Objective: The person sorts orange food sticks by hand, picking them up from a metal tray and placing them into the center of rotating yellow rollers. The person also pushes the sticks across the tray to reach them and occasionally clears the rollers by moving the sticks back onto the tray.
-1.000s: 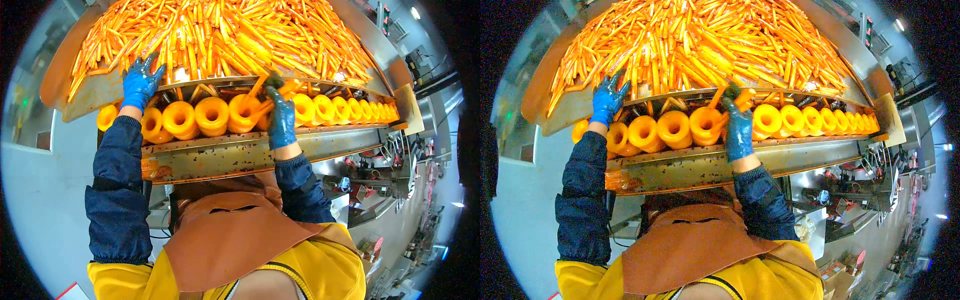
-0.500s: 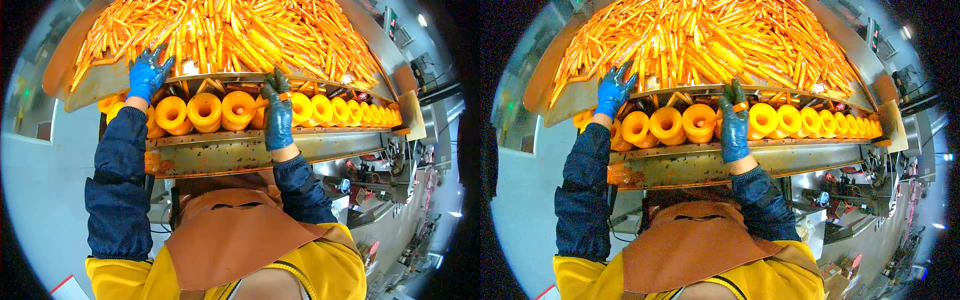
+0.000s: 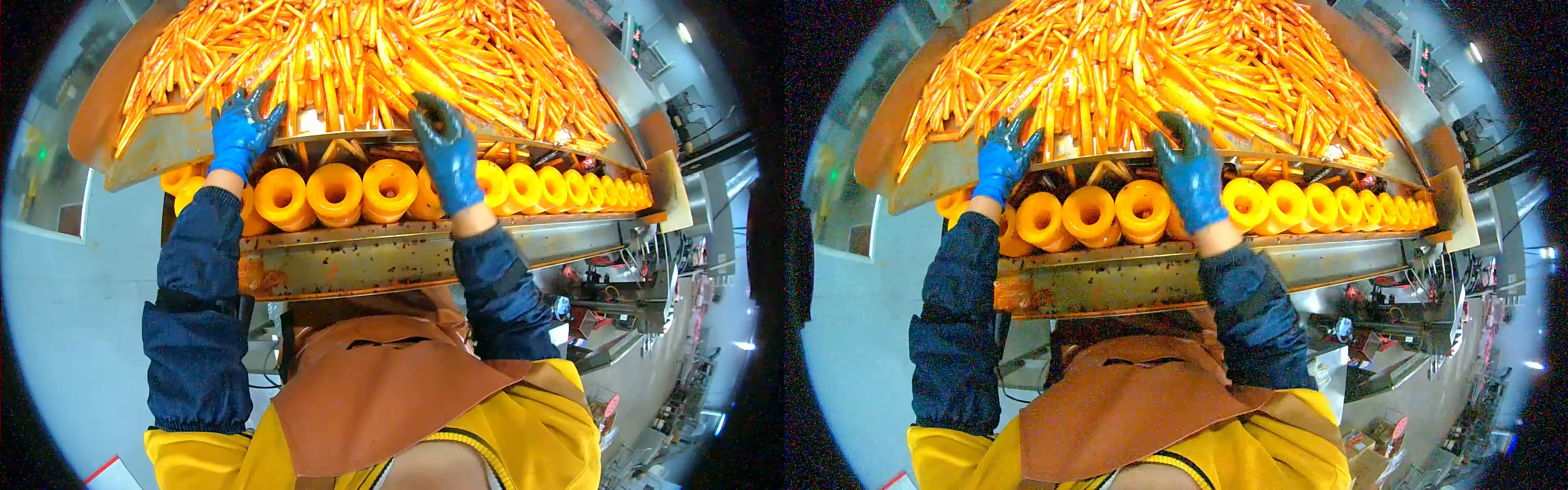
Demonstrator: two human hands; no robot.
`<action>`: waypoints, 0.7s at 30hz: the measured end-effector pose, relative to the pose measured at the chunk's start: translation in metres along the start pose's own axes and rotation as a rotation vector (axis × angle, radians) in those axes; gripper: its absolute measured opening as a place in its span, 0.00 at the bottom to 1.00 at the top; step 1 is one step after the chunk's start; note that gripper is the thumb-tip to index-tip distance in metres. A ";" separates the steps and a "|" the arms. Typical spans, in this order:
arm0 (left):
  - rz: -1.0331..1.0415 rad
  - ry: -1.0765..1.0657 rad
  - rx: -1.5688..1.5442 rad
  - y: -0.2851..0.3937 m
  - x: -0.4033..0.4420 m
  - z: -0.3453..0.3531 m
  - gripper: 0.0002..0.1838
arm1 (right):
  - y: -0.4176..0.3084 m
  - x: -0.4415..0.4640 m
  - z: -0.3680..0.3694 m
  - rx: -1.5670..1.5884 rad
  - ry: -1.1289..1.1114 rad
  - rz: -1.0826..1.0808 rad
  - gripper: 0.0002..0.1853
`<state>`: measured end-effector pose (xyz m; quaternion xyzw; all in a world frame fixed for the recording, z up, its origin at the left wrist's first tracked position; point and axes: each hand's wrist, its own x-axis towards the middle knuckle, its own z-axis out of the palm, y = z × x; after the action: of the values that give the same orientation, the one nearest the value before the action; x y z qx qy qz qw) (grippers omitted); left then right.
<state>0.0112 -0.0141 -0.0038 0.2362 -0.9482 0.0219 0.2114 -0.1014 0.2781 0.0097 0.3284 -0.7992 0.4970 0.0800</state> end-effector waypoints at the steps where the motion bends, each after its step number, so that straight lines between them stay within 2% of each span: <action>1: -0.006 -0.014 0.010 0.000 0.000 -0.001 0.28 | -0.008 0.015 -0.009 -0.212 -0.033 -0.053 0.25; 2: -0.011 -0.028 0.020 0.001 -0.001 -0.002 0.28 | -0.013 0.032 -0.015 -0.424 -0.065 -0.106 0.27; 3: -0.011 -0.026 0.019 0.002 -0.001 -0.003 0.28 | 0.005 0.050 -0.007 -0.514 -0.154 -0.128 0.33; 4: -0.012 -0.024 0.015 0.002 -0.002 -0.004 0.28 | 0.006 0.058 0.001 -0.515 -0.152 -0.129 0.33; 6: -0.012 -0.018 0.013 0.003 -0.002 -0.005 0.28 | 0.006 0.071 0.024 -0.875 -0.273 0.038 0.37; 7: -0.013 -0.038 0.002 0.003 -0.001 -0.006 0.28 | 0.011 0.082 0.026 -0.827 -0.294 0.055 0.38; 8: -0.014 -0.058 -0.009 0.002 0.000 -0.006 0.28 | 0.018 0.089 0.025 -0.825 -0.290 0.053 0.38; 10: -0.022 -0.031 0.050 0.006 -0.004 -0.010 0.29 | 0.032 0.099 0.016 -0.781 -0.205 -0.064 0.27; 12: -0.030 -0.028 0.056 0.007 -0.004 -0.012 0.29 | 0.040 0.104 0.002 -0.578 -0.139 -0.024 0.25; 14: -0.030 -0.023 0.040 0.003 -0.004 -0.006 0.29 | 0.062 0.116 -0.010 -0.242 -0.151 0.157 0.24; 15: -0.029 -0.019 0.023 0.003 -0.004 -0.003 0.29 | 0.086 0.123 -0.008 -0.031 -0.063 0.237 0.24; 16: -0.029 -0.019 0.020 0.005 -0.004 -0.005 0.29 | 0.094 0.125 -0.010 0.313 0.018 0.199 0.21; 19: -0.051 -0.047 0.025 0.005 -0.003 -0.007 0.29 | 0.080 0.115 -0.040 0.707 0.116 0.589 0.12; 21: -0.042 -0.025 -0.056 0.001 -0.002 -0.002 0.29 | 0.062 0.097 -0.053 0.879 0.142 0.462 0.10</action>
<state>0.0131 -0.0119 -0.0032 0.2505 -0.9458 -0.0122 0.2063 -0.2242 0.2979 0.0339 0.1109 -0.5586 0.8126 -0.1240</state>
